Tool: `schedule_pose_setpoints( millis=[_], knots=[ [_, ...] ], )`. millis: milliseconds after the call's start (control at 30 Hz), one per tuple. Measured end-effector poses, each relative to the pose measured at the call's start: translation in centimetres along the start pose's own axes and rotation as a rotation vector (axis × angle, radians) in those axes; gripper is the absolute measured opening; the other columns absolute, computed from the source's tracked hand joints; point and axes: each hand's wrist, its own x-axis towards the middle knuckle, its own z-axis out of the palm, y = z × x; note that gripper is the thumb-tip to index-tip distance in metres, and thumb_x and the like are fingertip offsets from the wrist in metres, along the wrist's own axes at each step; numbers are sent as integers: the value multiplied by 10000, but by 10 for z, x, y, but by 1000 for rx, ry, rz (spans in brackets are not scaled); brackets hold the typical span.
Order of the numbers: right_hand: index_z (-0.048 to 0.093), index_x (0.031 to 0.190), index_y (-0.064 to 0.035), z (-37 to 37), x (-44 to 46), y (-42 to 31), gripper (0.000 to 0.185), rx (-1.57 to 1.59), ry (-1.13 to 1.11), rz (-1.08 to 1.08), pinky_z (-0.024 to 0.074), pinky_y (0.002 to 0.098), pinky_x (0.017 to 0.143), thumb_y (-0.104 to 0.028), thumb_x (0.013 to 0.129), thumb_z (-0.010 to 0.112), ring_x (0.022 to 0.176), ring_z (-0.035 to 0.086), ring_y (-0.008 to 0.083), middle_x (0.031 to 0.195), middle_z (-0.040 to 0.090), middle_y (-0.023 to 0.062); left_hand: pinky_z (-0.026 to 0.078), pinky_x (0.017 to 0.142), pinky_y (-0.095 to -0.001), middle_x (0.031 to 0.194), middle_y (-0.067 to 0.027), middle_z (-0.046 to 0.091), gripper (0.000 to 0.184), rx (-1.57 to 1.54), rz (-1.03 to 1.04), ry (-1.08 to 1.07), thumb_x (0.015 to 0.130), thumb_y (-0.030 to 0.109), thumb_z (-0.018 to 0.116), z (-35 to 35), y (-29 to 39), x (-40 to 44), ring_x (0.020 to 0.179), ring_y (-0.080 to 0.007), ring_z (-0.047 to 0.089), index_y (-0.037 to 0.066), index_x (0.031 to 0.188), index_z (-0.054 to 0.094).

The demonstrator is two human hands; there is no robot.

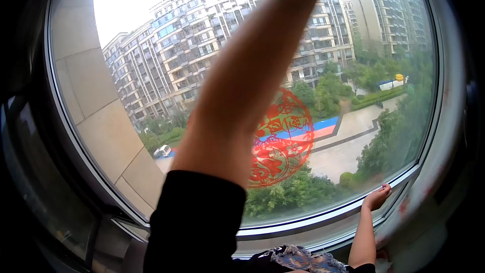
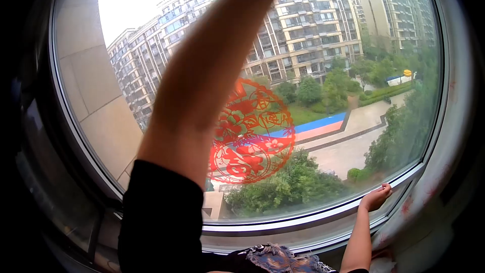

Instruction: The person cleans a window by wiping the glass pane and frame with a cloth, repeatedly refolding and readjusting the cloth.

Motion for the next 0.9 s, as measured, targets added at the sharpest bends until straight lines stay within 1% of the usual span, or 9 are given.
schedule_pose_setpoints(
  millis=[33,100,200,300,367,433,533,633,900],
  knots=[
    [566,1109,-78,-1,-1,-3,146,5,-1,-9,513,485,779,-42,1011,465,984,647,365,1134,598,141,243,1197,-409,1447,-183,479,578,-529,-405,-149,863,337,649,38,49,7,1408,-326,368,5,1330,574],
    [562,1105,-80,-5,-2,-5,144,13,-21,12,514,490,772,-36,1007,467,992,645,367,1131,595,136,381,989,-438,1270,-135,598,625,-239,-261,-99,817,493,655,116,152,-7,1266,-290,496,49,1256,613],
    [561,1099,-107,-7,0,-5,144,44,-16,11,521,482,749,-38,1006,476,995,649,351,1126,593,116,461,1020,-469,1328,-84,649,680,-928,-44,-727,812,535,773,123,290,-51,1307,-268,543,205,1376,586],
    [566,1111,-122,16,3,14,167,28,8,-11,513,476,757,-40,1011,460,993,643,349,1132,595,115,500,906,-460,1088,-25,704,394,-541,439,-535,732,470,737,108,358,-89,1072,-291,633,227,1042,747],
    [570,1115,-118,20,6,21,176,29,22,-10,506,478,770,-42,1016,446,994,635,354,1141,597,122,494,901,-445,1071,-2,694,421,-1066,399,-349,674,452,727,157,374,-106,1039,-289,633,231,1033,743],
    [580,1101,-121,20,3,14,142,96,47,-4,501,493,762,-109,1010,472,967,636,374,1134,610,140,493,890,-438,1042,11,693,416,-1317,457,-364,662,455,722,158,349,-97,1017,-275,636,244,1019,747],
    [585,1098,-124,6,-3,2,134,117,37,-9,499,500,754,-139,1006,489,953,638,384,1133,616,150,483,863,-470,1073,41,704,412,-779,-103,36,649,447,744,95,296,-67,1080,-258,623,262,1016,753],
    [572,1128,-127,-2,1,3,189,42,-26,-9,507,474,756,-31,1010,461,994,645,357,1149,599,125,498,841,-487,1101,27,702,510,-341,-93,-131,771,565,711,78,184,-17,1102,-190,616,262,1180,705],
    [604,1114,-88,15,11,22,182,28,-11,-81,505,474,813,-41,999,470,1001,631,384,1157,608,166,274,1195,-410,1422,6,529,637,-27,-26,-160,776,332,776,-96,-159,-10,1417,-240,390,227,1364,555]
  ],
)
